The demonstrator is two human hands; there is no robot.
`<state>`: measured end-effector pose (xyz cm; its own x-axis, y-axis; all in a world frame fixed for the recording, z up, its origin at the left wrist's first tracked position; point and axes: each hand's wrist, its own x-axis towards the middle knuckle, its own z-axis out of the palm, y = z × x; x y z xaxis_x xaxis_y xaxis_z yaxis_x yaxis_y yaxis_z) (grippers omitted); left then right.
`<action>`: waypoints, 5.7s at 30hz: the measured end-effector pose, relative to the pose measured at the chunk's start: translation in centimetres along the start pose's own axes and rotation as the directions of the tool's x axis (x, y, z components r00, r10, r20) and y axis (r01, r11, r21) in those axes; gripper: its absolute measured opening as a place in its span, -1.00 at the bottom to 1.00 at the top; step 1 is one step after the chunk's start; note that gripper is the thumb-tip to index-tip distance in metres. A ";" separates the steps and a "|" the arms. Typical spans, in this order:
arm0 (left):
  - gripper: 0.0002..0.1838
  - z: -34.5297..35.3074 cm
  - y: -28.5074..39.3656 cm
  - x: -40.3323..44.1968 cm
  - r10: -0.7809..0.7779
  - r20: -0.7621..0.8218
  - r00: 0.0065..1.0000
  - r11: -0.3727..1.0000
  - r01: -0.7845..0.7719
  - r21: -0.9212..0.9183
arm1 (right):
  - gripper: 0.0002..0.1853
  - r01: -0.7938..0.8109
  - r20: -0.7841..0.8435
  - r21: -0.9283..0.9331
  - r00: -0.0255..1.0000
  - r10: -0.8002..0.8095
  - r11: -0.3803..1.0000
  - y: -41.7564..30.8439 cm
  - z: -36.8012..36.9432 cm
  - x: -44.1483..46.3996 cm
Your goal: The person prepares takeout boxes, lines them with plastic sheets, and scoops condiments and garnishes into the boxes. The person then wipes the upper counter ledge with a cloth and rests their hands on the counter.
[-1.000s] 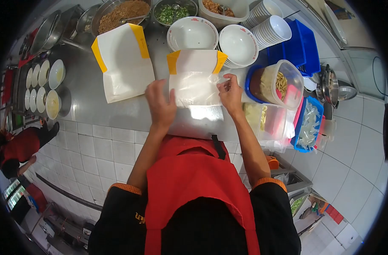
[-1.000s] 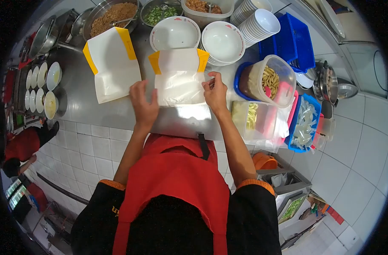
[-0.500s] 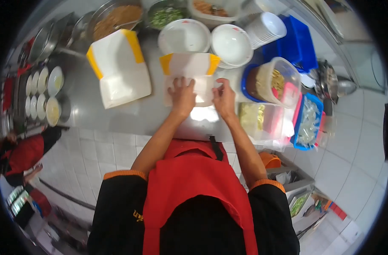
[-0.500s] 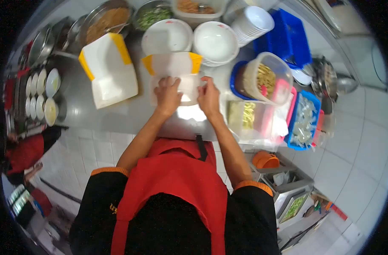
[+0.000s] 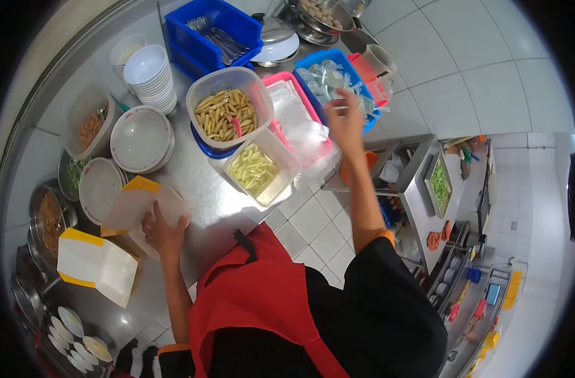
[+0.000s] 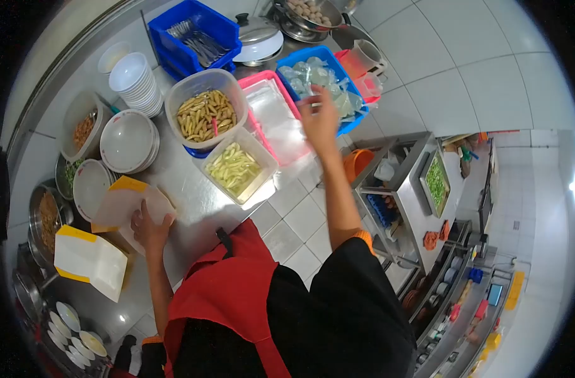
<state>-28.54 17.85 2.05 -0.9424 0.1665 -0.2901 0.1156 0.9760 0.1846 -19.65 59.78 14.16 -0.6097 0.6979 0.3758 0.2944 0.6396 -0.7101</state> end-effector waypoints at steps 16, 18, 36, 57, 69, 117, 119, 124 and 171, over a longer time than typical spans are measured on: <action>-0.31 -5.5 -2.1 -2.4 0.076 -0.307 0.949 0.992 -0.102 -0.070 | -0.70 0.078 0.201 -0.876 0.956 0.213 0.476 10.8 3.6 8.3; -0.38 -6.6 -2.7 -3.4 -0.050 -0.345 0.937 0.995 0.019 -0.094 | -0.69 0.045 0.147 -0.915 0.963 0.226 0.401 13.0 3.0 9.0; -0.51 -0.1 -8.0 -5.8 -0.396 0.073 0.915 0.584 0.313 -0.749 | -0.90 0.237 0.537 0.263 0.770 -0.346 0.935 -16.0 4.6 -4.4; -0.66 3.7 -8.8 -6.2 -0.396 -0.086 0.914 0.395 0.085 -0.915 | -0.87 -0.276 0.798 0.292 0.598 -0.074 0.916 -20.5 20.6 -20.2; -0.65 4.0 -8.3 -6.4 -0.344 -0.079 0.936 0.336 0.044 -0.941 | -0.89 -0.825 0.851 0.210 0.419 0.317 0.525 -19.4 24.5 -26.0; -0.65 4.4 -10.5 -10.0 -0.371 0.143 0.918 0.420 0.303 -0.856 | -0.77 -0.423 -0.022 -0.381 0.893 0.449 0.822 13.6 -8.0 4.0; -0.64 4.2 -10.5 -10.6 -0.420 0.073 0.905 0.419 0.265 -0.868 | -0.77 -0.344 -0.055 -0.386 0.935 0.350 0.856 10.6 -9.7 5.1; -0.60 4.6 -13.9 -12.7 -0.723 -0.133 0.678 0.392 0.245 -0.887 | -0.82 0.058 0.353 -0.123 0.935 -0.011 0.991 -4.3 -11.7 3.4; -0.67 26.8 -26.0 -29.0 -0.920 0.086 0.381 0.152 0.553 -0.819 | -0.62 0.217 0.755 0.569 0.242 -0.609 0.793 -26.8 17.8 -20.9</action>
<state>4.15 -8.61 -19.51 -0.4387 -0.8226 -0.3617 -0.7607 0.1257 0.6368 -27.92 22.35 14.75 -0.8827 -0.4642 0.0735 -0.3182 0.4752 -0.8203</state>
